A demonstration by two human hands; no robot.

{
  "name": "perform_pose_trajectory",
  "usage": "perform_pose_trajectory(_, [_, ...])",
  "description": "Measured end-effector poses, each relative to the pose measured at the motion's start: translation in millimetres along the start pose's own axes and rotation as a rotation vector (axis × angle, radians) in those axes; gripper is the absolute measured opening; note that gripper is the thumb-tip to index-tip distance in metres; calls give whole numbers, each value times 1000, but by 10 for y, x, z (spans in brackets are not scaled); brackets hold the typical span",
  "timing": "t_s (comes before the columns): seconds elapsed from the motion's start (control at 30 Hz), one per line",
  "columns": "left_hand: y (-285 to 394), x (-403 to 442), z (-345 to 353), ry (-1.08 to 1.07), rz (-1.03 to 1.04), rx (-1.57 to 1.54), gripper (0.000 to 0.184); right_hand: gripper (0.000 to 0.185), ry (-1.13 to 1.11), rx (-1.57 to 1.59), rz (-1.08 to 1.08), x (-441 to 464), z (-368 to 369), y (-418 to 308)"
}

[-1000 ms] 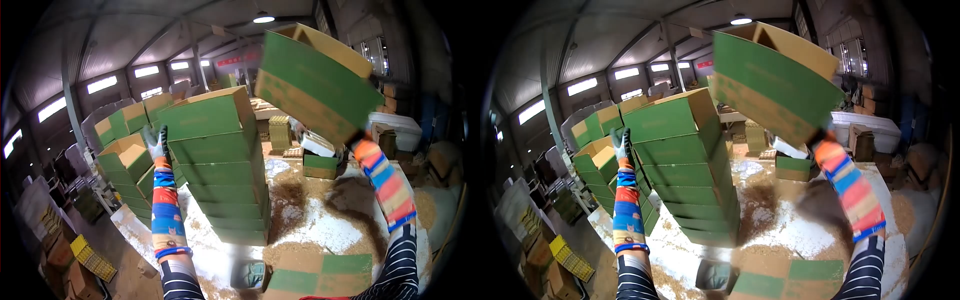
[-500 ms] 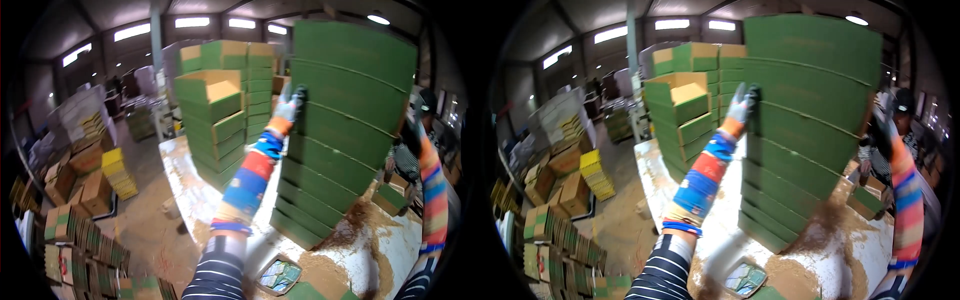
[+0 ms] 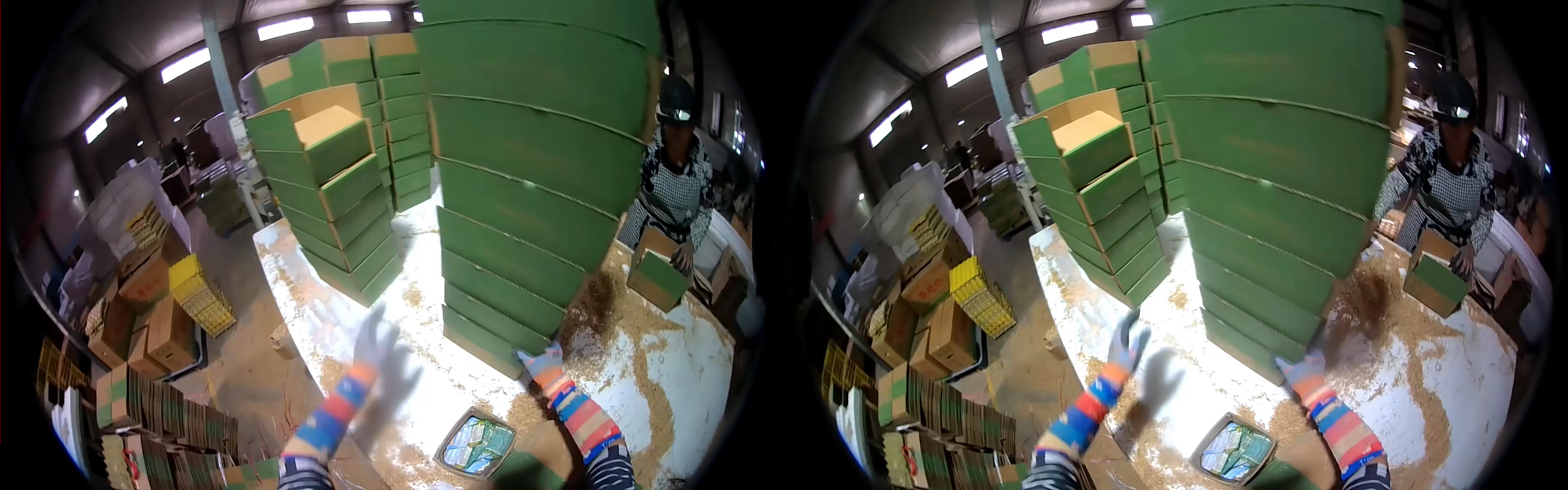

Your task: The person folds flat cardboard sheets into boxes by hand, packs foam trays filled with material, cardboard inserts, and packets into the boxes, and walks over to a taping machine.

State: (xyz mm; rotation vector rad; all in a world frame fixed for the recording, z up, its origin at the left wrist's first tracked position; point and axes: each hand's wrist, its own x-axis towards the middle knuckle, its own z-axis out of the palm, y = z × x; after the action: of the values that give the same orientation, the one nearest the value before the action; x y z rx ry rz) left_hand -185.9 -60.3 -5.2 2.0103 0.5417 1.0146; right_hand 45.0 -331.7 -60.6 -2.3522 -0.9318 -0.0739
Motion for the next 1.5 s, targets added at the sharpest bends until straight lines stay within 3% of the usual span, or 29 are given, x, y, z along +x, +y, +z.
perform_pose_trajectory(0.03, [-532,-433,54,11,-6,84,50,41,2,-170,-83,137,215,117])
perform_pose_trajectory(0.13, [-480,-1284,145,-167,-227,610,48,55,-38,-485,-206,502,495,-12])
perform_pose_trajectory(0.2, [-629,-1610,246,-218,-27,921,51,69,-21,-355,-16,856,897,4])
perform_pose_trajectory(0.23, [-589,-1682,280,-205,79,1003,51,78,-29,-79,212,1090,928,-176])
perform_pose_trajectory(0.3, [-621,-1650,317,-203,36,873,49,113,-45,-107,213,1450,1044,-386])
perform_pose_trajectory(0.37, [-627,-1618,320,-212,4,807,47,114,-45,16,171,1705,969,-623])
perform_pose_trajectory(0.63, [-736,-1640,367,-283,-107,830,52,116,59,-56,20,2401,1296,-996])
perform_pose_trajectory(0.73, [-773,-1695,346,-318,-132,800,57,115,6,-58,72,2443,1204,-1039])
perform_pose_trajectory(0.83, [-691,-1656,366,-311,-137,854,54,111,-175,64,-21,2516,1200,-610])
perform_pose_trajectory(0.9, [-738,-1676,375,-289,-90,888,53,97,-659,365,181,2220,683,-485])
perform_pose_trajectory(0.97, [-642,-1627,377,-297,-85,868,52,87,-513,259,-33,1493,224,-244])
perform_pose_trajectory(1.07, [-698,-1633,333,-240,-7,762,45,62,-385,507,28,34,-743,269])
perform_pose_trajectory(1.17, [-421,-1688,444,-179,160,487,35,51,146,514,408,-1629,-1672,725])
perform_pose_trajectory(1.2, [-202,-1650,528,-189,223,414,34,56,164,218,501,-2137,-1904,862])
perform_pose_trajectory(1.23, [-159,-1659,535,-383,-48,-27,41,61,159,-68,607,-2649,-2134,998])
perform_pose_trajectory(1.27, [-115,-1669,539,-459,-383,-425,49,63,122,292,694,-3060,-2209,1156])
perform_pose_trajectory(1.3, [366,-1587,547,-652,-575,-425,52,67,-143,-26,739,-3058,-2410,871])
perform_pose_trajectory(1.37, [217,-1794,833,-722,-363,-138,59,71,-292,-466,327,-3112,-2336,979])
perform_pose_trajectory(1.4, [159,-1817,915,-704,-509,125,61,67,-214,-290,207,-3137,-2091,1285])
perform_pose_trajectory(1.43, [-22,-1875,892,-653,-374,179,60,64,-135,-112,77,-3106,-1849,1575])
perform_pose_trajectory(1.5, [228,-1814,839,-621,-591,482,53,56,-745,67,290,-2746,-1645,1572])
